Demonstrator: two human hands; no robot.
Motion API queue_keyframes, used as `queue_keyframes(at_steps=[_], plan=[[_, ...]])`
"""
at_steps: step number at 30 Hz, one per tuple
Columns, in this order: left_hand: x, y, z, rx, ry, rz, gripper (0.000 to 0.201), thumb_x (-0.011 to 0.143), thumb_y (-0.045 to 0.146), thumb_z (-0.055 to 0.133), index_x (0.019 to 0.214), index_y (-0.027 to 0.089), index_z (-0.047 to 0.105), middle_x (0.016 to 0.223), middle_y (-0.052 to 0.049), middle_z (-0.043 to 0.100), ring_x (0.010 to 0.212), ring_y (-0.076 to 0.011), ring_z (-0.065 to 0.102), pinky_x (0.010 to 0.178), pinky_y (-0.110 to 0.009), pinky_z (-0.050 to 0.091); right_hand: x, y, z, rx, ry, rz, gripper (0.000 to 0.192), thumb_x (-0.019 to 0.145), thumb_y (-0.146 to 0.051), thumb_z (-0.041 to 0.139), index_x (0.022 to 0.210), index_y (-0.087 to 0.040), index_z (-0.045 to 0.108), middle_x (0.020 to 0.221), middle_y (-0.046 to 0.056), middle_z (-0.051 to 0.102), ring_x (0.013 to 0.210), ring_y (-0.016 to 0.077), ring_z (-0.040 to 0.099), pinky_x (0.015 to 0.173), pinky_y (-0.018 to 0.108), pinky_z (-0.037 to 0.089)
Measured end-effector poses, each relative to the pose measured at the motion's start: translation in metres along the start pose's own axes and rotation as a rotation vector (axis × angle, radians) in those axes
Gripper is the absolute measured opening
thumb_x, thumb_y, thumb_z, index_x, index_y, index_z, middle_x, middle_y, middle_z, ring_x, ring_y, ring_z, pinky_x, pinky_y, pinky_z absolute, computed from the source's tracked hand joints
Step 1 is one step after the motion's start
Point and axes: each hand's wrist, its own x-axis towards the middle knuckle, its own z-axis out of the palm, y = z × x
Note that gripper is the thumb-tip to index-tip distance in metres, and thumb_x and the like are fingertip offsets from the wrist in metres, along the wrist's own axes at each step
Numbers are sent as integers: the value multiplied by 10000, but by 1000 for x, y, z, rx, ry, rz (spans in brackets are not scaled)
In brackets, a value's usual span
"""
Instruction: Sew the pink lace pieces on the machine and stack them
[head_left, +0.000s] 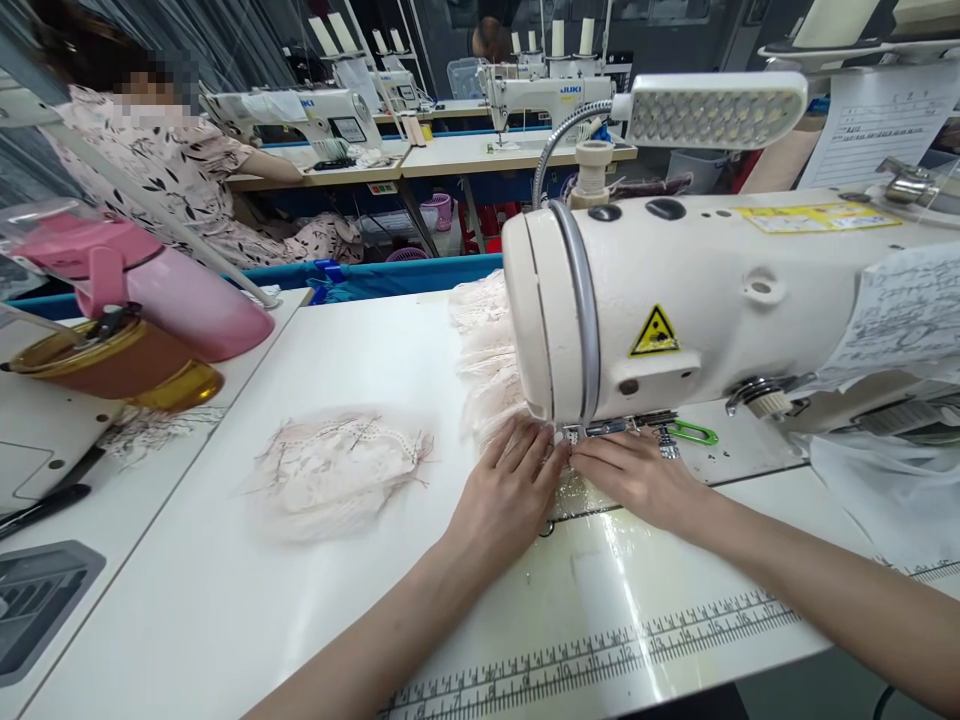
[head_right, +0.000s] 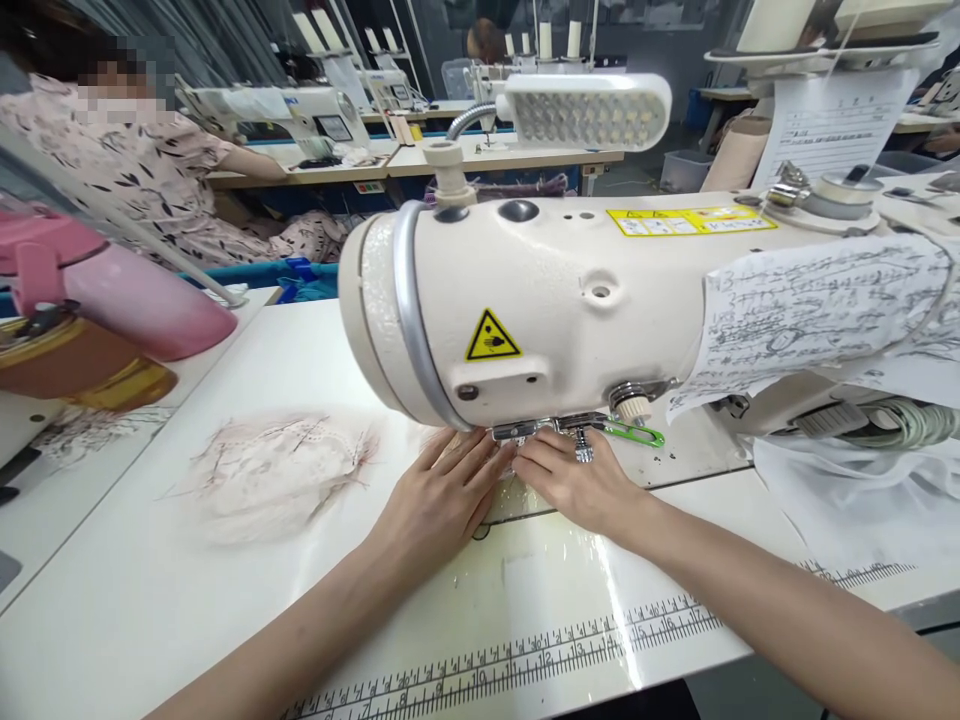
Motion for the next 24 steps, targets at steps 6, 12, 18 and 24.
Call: queue_keyframes(at_steps=[6,12,18,24], plan=[[0,5,2,39,28,-38,327,911,190,464,1185,88,612,1166,-148,664,1104,-273,615,1023,-461,423,1,2,-2,-35,-25,57,328,870,-7,447,1038,-211,641,1027,5,698,867,125,614,790,290,450],[1,10,0,31,29,-87,319,915,235,479,1175,118,624,1161,-134,669,1101,-274,616,1022,-462,420,-2,1,-4,-192,23,126,262,881,-117,512,1051,-263,648,963,-9,713,753,148,618,688,320,448],[3,12,1,70,26,-86,316,923,261,473,1168,132,624,1139,-127,678,1080,-268,625,1014,-460,426,4,7,-4,-173,23,162,269,862,-113,489,939,-291,676,770,-31,701,642,150,581,636,316,454],[4,13,-1,10,-5,-141,315,922,281,472,1178,164,612,1183,-116,652,1101,-269,598,1015,-472,418,10,12,-5,132,-15,261,245,895,-220,477,965,-313,692,839,-10,691,709,148,603,692,310,484]])
